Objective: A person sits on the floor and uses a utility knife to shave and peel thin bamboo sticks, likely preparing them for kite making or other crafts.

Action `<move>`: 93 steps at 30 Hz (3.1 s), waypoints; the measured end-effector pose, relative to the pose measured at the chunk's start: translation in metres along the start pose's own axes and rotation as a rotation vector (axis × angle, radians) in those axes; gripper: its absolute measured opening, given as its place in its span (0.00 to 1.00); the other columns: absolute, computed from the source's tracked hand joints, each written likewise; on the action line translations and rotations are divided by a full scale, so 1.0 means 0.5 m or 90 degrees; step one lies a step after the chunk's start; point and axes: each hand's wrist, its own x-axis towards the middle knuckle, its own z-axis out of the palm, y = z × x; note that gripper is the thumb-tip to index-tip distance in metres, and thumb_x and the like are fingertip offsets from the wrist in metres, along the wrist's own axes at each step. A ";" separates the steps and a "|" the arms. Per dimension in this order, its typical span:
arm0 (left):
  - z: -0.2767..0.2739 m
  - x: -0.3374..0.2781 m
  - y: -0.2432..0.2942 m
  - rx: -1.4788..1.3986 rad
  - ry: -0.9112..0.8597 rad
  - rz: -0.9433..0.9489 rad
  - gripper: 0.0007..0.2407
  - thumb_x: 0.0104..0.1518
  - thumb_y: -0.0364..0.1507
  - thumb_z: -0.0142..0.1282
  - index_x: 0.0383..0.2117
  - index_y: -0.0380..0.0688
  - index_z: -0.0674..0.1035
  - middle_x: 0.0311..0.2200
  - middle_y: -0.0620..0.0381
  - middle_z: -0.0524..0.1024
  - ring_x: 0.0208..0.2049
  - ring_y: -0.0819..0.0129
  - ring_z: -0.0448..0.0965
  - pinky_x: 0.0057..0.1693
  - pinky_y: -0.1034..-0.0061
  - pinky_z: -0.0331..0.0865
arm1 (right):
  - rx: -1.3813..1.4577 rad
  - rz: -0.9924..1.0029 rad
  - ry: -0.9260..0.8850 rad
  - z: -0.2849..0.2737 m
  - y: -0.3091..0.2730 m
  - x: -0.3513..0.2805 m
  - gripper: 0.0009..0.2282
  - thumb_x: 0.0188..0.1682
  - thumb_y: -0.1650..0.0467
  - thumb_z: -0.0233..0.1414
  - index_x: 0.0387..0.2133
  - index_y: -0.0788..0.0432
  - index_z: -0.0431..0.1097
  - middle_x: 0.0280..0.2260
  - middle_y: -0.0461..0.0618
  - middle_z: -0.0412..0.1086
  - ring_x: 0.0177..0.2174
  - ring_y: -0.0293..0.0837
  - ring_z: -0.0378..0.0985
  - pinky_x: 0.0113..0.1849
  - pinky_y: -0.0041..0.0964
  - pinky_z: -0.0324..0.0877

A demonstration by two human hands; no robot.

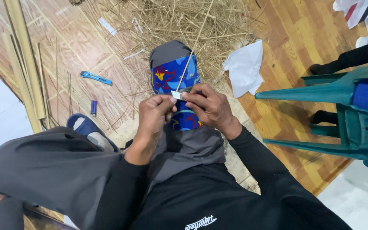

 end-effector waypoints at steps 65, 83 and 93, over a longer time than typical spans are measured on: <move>-0.615 0.159 0.535 -0.269 0.568 0.438 0.16 0.54 0.37 0.48 0.22 0.34 0.80 0.10 0.55 0.72 0.11 0.71 0.76 0.26 0.76 0.85 | 0.489 0.423 -0.583 0.253 -0.082 0.128 0.04 0.50 0.73 0.58 0.28 0.63 0.76 0.22 0.43 0.68 0.22 0.33 0.62 0.26 0.26 0.60; -0.349 0.193 0.304 -0.142 0.168 0.225 0.12 0.57 0.27 0.61 0.46 0.36 0.80 0.32 0.50 0.85 0.32 0.65 0.88 0.38 0.73 0.84 | 0.642 0.506 -0.365 0.311 -0.050 0.303 0.03 0.48 0.79 0.59 0.30 0.67 0.72 0.20 0.62 0.72 0.08 0.33 0.58 0.12 0.26 0.50; -0.408 0.259 0.318 -0.139 0.247 0.293 0.11 0.60 0.26 0.59 0.47 0.38 0.81 0.30 0.51 0.84 0.30 0.67 0.88 0.37 0.74 0.85 | 0.617 0.561 -0.412 0.372 -0.057 0.308 0.04 0.46 0.77 0.60 0.31 0.68 0.73 0.21 0.61 0.72 0.08 0.32 0.58 0.12 0.25 0.49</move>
